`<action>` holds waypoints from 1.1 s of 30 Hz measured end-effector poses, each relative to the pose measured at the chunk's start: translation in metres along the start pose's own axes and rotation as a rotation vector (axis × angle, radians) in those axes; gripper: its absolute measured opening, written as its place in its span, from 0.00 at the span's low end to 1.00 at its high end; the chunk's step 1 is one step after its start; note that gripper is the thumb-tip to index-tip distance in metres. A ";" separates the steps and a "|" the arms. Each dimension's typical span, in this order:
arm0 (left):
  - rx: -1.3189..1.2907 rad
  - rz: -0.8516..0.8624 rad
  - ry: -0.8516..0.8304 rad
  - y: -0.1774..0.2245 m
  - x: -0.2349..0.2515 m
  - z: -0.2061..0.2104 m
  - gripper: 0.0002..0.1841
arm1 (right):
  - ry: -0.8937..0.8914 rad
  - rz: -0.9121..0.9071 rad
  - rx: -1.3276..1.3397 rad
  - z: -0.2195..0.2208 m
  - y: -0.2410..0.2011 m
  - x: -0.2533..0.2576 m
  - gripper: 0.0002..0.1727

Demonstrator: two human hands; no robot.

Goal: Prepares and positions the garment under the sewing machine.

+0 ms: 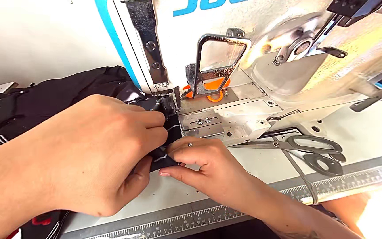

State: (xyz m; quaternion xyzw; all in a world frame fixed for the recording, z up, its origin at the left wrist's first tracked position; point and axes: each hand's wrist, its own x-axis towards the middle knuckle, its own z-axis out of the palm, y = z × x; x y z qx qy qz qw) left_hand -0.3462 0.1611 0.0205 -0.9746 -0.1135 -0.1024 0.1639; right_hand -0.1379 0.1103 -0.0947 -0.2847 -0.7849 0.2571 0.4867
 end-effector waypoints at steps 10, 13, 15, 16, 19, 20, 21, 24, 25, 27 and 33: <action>0.116 0.026 -0.044 -0.009 -0.001 0.007 0.13 | -0.031 0.109 0.122 -0.003 -0.004 0.004 0.14; 0.208 0.089 0.024 -0.012 0.002 0.008 0.11 | -0.027 0.114 0.093 -0.002 -0.004 0.006 0.14; 0.221 0.092 0.059 -0.009 0.004 0.008 0.11 | -0.027 0.088 0.039 -0.003 -0.005 0.006 0.12; 0.190 0.084 0.070 -0.005 0.005 0.008 0.11 | -0.021 0.065 0.018 -0.003 -0.005 0.006 0.13; 0.035 0.064 0.028 0.008 0.005 0.008 0.11 | -0.031 -0.005 0.031 -0.002 -0.008 0.002 0.17; 0.005 0.064 0.013 0.010 0.004 0.007 0.11 | -0.032 -0.020 0.042 0.000 -0.010 -0.001 0.17; -0.011 0.060 0.007 0.010 0.002 0.006 0.11 | -0.032 -0.034 0.045 0.001 -0.011 -0.003 0.16; 0.041 0.011 -0.011 -0.003 -0.005 0.009 0.11 | -0.017 -0.049 0.051 0.008 -0.007 -0.008 0.15; 0.063 -0.008 -0.024 -0.009 -0.007 0.012 0.12 | -0.013 -0.046 0.051 0.009 -0.005 -0.009 0.14; 0.083 -0.038 -0.035 -0.017 -0.010 0.016 0.12 | -0.011 -0.036 0.042 0.009 -0.003 -0.010 0.14; 0.050 -0.053 0.065 -0.003 -0.006 -0.003 0.15 | 0.023 -0.034 -0.004 0.004 0.001 -0.002 0.13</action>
